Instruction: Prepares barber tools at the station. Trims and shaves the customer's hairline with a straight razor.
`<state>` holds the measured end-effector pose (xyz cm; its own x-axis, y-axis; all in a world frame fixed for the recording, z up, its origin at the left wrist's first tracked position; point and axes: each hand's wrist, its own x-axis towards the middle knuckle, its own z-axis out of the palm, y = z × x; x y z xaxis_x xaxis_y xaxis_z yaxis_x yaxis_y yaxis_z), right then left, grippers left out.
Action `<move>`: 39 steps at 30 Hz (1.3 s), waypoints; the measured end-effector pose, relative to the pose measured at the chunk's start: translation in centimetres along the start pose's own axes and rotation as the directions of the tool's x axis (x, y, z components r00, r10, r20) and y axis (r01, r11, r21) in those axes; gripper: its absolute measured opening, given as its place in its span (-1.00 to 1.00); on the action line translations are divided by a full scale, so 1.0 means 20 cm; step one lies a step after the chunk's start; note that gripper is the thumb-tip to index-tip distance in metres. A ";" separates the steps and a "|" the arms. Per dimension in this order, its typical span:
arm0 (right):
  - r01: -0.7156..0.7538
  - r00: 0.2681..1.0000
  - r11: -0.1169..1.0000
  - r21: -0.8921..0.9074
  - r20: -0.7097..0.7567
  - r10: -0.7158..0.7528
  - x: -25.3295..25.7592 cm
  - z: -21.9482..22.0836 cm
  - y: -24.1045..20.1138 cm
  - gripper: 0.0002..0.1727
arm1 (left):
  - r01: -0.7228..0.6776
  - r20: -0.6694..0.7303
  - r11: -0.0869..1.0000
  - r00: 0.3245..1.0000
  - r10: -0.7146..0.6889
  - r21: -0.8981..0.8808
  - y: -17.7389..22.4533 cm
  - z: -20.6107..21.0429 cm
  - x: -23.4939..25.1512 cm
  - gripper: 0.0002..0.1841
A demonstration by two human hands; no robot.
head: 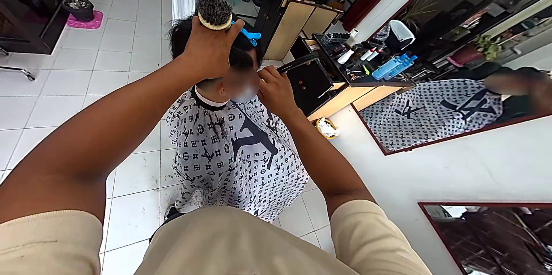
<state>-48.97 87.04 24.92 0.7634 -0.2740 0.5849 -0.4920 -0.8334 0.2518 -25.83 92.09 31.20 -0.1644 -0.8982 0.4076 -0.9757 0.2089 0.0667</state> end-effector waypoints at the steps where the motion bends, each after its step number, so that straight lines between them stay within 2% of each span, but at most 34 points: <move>1: -0.011 1.000 1.000 0.006 -0.019 0.012 0.00 0.00 0.00 -0.83 | -0.003 -0.004 1.000 1.000 0.003 -0.002 0.00 0.00 0.00 0.24; 4: -0.034 0.998 0.999 0.011 -0.055 0.035 0.00 -0.01 0.00 -0.83 | -0.004 -0.001 1.000 1.000 0.004 -0.010 0.00 0.00 0.00 0.24; 9: 0.018 0.998 1.000 0.018 0.064 -0.019 -0.04 0.05 0.00 -0.82 | -0.006 -0.004 1.000 1.000 0.006 -0.028 -0.01 -0.01 -0.01 0.21; 14: -0.034 0.998 0.998 0.049 -0.047 0.037 -0.04 0.03 0.01 -0.83 | 0.003 0.015 1.000 1.000 -0.003 -0.030 -0.02 0.00 -0.01 0.23; 19: 0.021 0.998 0.999 0.025 0.058 -0.023 -0.09 0.10 0.00 -0.82 | 0.003 0.012 1.000 1.000 -0.003 -0.029 -0.02 0.00 -0.01 0.23; 25: -0.025 0.997 0.999 0.023 -0.079 0.027 -0.12 0.13 -0.01 -0.84 | 0.007 0.017 1.000 1.000 -0.007 -0.026 -0.03 0.00 -0.01 0.25; 30: 0.054 0.998 0.998 -0.021 0.011 -0.054 -0.19 0.24 0.00 -0.84 | 0.010 0.034 1.000 0.999 -0.009 -0.022 -0.02 -0.01 -0.01 0.24; 35: 0.021 0.989 1.000 -0.023 -0.145 -0.024 -0.20 0.23 -0.01 -0.84 | 0.009 0.032 1.000 0.999 -0.009 -0.023 -0.03 -0.02 -0.01 0.22; 39: 0.070 0.994 0.995 -0.068 -0.078 -0.075 -0.22 0.27 0.01 -0.83 | -0.003 0.007 1.000 1.000 0.003 -0.031 -0.04 0.00 -0.01 0.21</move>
<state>-50.10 85.49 18.15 0.7633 -0.1719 0.6228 -0.4646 -0.8158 0.3443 -25.12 92.10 31.01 -0.1685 -0.9003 0.4013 -0.9703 0.2233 0.0936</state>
